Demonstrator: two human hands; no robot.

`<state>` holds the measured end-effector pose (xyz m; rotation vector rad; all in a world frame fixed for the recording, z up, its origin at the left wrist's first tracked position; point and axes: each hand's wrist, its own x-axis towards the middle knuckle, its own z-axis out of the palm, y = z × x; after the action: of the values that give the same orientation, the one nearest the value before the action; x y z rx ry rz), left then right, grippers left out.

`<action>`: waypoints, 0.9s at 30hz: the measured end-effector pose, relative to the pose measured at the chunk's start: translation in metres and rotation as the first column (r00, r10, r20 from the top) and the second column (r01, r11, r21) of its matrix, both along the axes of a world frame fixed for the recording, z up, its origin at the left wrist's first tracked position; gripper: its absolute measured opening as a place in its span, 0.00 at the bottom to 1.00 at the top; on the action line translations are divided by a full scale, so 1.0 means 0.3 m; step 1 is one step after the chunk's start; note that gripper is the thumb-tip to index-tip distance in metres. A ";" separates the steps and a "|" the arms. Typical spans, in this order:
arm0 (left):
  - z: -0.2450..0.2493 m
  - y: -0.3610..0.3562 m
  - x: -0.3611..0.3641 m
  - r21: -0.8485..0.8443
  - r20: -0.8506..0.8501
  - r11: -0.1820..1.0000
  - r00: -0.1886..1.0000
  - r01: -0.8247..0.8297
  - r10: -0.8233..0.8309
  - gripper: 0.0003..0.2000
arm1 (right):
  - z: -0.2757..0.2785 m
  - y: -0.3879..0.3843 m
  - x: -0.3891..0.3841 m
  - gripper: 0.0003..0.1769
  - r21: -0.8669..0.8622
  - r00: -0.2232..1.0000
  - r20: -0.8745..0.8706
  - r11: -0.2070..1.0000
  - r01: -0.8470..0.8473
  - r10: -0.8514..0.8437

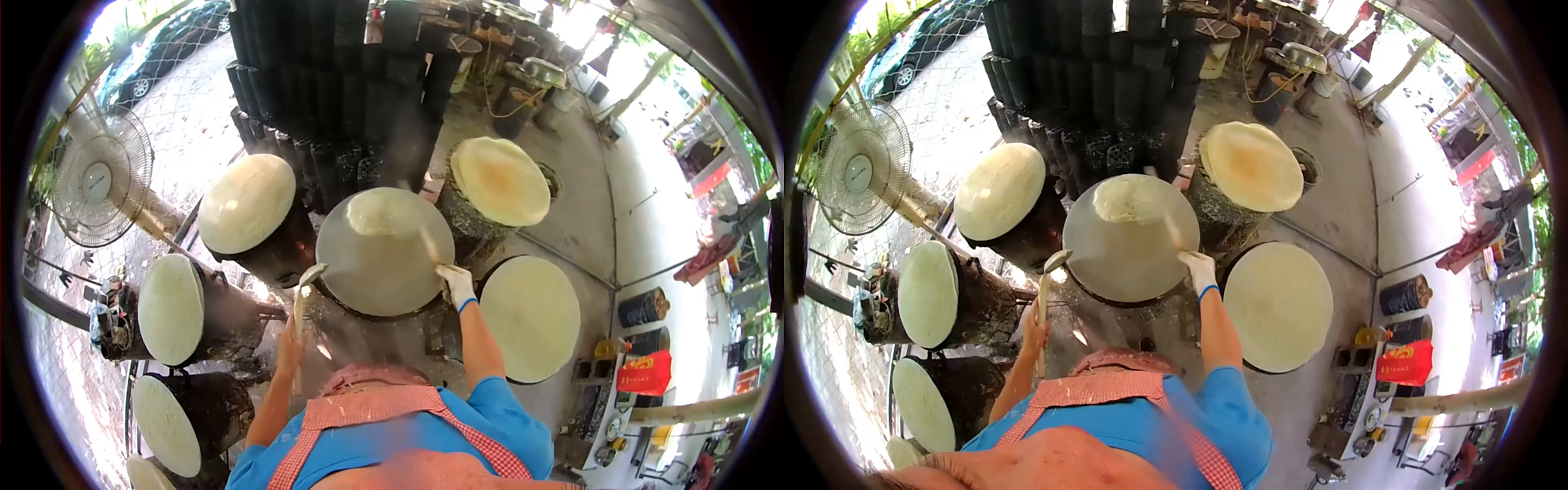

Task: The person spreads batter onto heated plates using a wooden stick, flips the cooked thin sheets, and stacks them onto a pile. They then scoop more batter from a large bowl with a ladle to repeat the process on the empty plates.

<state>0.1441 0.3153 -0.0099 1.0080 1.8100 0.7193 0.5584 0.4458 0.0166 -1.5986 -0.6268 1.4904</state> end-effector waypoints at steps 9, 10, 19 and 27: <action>0.077 -0.242 0.103 -0.079 0.409 0.912 0.822 -0.402 0.398 0.34 | 0.029 0.168 0.138 0.10 -0.028 0.983 -0.089 0.986 -0.166 0.163; 0.056 -0.267 0.103 -0.110 0.409 0.898 0.804 -0.426 0.432 0.34 | 0.019 0.201 0.134 0.10 -0.044 0.975 -0.041 0.974 -0.221 0.220; 0.085 -0.380 0.141 -0.252 0.477 0.777 0.625 -0.577 0.618 0.33 | 0.015 0.246 0.174 0.15 -0.084 0.874 0.053 0.875 -0.477 0.482; 0.057 -0.425 0.164 -0.314 0.504 0.717 0.531 -0.622 0.681 0.23 | -0.108 0.221 0.129 0.13 -0.106 0.732 -0.148 0.726 -0.680 0.664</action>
<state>0.1932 0.1878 0.0072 -0.0683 1.5873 1.2301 0.5970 0.5122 -0.0158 -1.4559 -1.1469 2.1838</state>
